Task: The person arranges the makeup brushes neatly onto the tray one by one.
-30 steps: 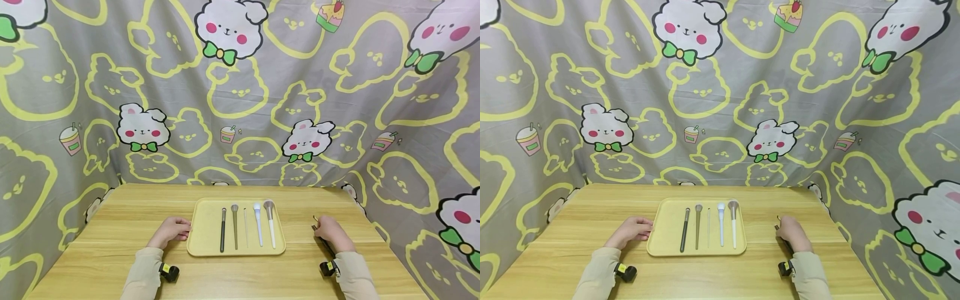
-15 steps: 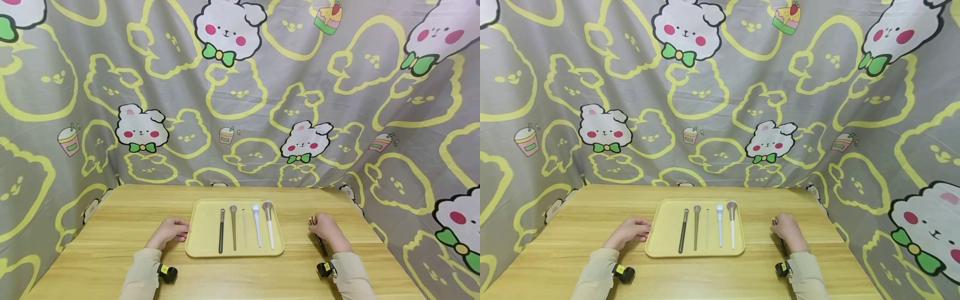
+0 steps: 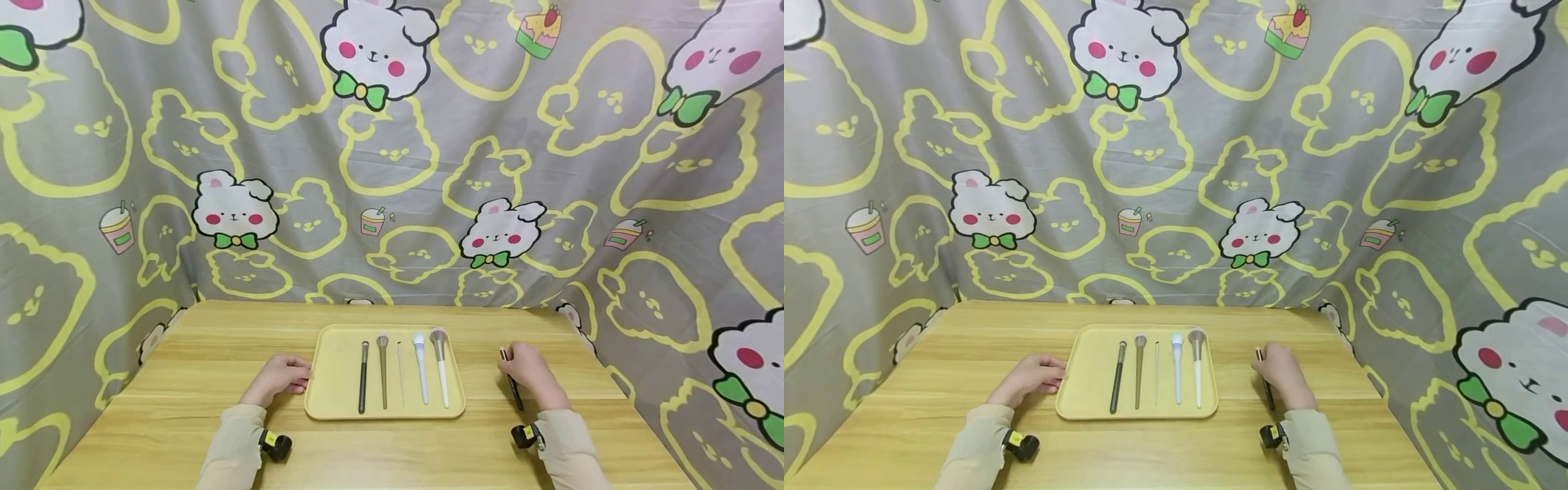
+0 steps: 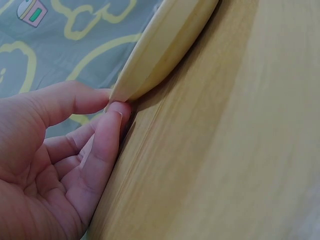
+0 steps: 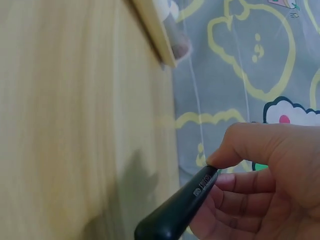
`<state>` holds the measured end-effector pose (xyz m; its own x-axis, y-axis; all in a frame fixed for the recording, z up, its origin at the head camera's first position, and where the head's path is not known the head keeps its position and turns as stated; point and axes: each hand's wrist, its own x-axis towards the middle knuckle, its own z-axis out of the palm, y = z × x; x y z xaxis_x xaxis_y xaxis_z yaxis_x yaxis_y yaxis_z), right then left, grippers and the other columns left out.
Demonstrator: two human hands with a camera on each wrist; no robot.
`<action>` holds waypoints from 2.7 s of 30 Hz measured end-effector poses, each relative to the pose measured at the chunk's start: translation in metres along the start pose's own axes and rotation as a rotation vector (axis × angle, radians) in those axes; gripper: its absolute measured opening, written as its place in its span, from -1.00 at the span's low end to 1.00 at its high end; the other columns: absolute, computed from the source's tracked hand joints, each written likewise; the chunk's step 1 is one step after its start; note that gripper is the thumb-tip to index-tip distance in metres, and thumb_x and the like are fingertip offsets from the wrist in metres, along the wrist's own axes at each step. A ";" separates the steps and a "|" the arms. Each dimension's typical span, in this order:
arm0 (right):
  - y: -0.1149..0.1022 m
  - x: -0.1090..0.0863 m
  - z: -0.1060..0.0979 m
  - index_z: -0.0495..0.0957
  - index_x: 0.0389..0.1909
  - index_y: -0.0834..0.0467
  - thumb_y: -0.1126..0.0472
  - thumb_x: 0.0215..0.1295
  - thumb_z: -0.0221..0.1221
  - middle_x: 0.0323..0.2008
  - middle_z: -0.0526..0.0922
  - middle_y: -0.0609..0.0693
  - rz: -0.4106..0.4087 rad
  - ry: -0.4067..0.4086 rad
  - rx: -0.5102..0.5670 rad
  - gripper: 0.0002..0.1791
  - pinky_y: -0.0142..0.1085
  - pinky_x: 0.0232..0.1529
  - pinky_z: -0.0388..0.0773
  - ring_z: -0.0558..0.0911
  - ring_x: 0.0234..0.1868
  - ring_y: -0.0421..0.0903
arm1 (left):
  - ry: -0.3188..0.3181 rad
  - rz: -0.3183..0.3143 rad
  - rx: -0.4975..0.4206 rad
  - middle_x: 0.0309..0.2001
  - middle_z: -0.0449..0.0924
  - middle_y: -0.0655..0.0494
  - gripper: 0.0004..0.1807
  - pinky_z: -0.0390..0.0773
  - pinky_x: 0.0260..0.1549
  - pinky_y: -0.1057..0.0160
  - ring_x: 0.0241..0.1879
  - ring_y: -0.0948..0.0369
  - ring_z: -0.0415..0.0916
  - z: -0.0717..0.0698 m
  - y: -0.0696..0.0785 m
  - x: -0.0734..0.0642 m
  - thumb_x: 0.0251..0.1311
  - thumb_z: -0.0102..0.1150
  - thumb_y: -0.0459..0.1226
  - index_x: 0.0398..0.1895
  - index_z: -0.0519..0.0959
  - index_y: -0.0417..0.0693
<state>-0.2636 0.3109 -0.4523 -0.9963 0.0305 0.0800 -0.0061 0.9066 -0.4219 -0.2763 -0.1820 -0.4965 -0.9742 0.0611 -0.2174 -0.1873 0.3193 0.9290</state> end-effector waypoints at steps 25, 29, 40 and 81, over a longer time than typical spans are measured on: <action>-0.064 0.020 0.009 0.34 -0.57 0.16 0.28 0.03 0.16 -0.64 0.39 -0.04 -0.046 0.049 0.162 -0.83 -0.38 -0.58 0.38 0.42 -0.66 -0.16 | 0.004 -0.007 -0.004 -0.46 0.64 0.03 -0.70 0.65 -0.48 0.37 -0.50 0.28 0.57 -0.001 0.000 0.000 0.13 0.25 -0.40 -0.10 0.56 -0.44; -0.074 0.022 0.012 0.35 -0.54 0.17 0.28 0.04 0.18 -0.62 0.40 -0.03 -0.047 0.054 0.178 -0.84 -0.38 -0.59 0.38 0.42 -0.66 -0.17 | 0.002 -0.012 -0.001 -0.44 0.64 0.02 -0.70 0.65 -0.48 0.37 -0.49 0.27 0.58 -0.001 0.001 0.000 0.14 0.24 -0.39 -0.09 0.56 -0.44; -0.100 0.026 0.023 0.36 -0.53 0.18 0.31 0.05 0.19 -0.65 0.38 -0.07 -0.049 0.051 0.239 -0.84 -0.41 -0.64 0.37 0.40 -0.70 -0.21 | -0.007 -0.013 -0.002 -0.45 0.64 0.03 -0.71 0.65 -0.49 0.37 -0.50 0.27 0.57 0.000 0.002 0.002 0.14 0.25 -0.39 -0.10 0.56 -0.43; -0.226 0.024 0.084 0.47 -0.38 0.27 0.34 0.15 0.19 -0.58 0.50 -0.02 -0.105 -0.094 0.637 -0.91 -0.11 -0.46 0.72 0.71 -0.53 0.20 | -0.010 -0.008 0.006 -0.46 0.63 0.03 -0.69 0.65 -0.48 0.37 -0.50 0.27 0.58 -0.002 0.003 0.000 0.13 0.24 -0.40 -0.09 0.55 -0.45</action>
<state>-0.2936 0.0712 -0.4309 -0.9908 -0.1074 0.0827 -0.1242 0.4746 -0.8714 -0.2767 -0.1829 -0.4930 -0.9713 0.0677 -0.2278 -0.1944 0.3254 0.9254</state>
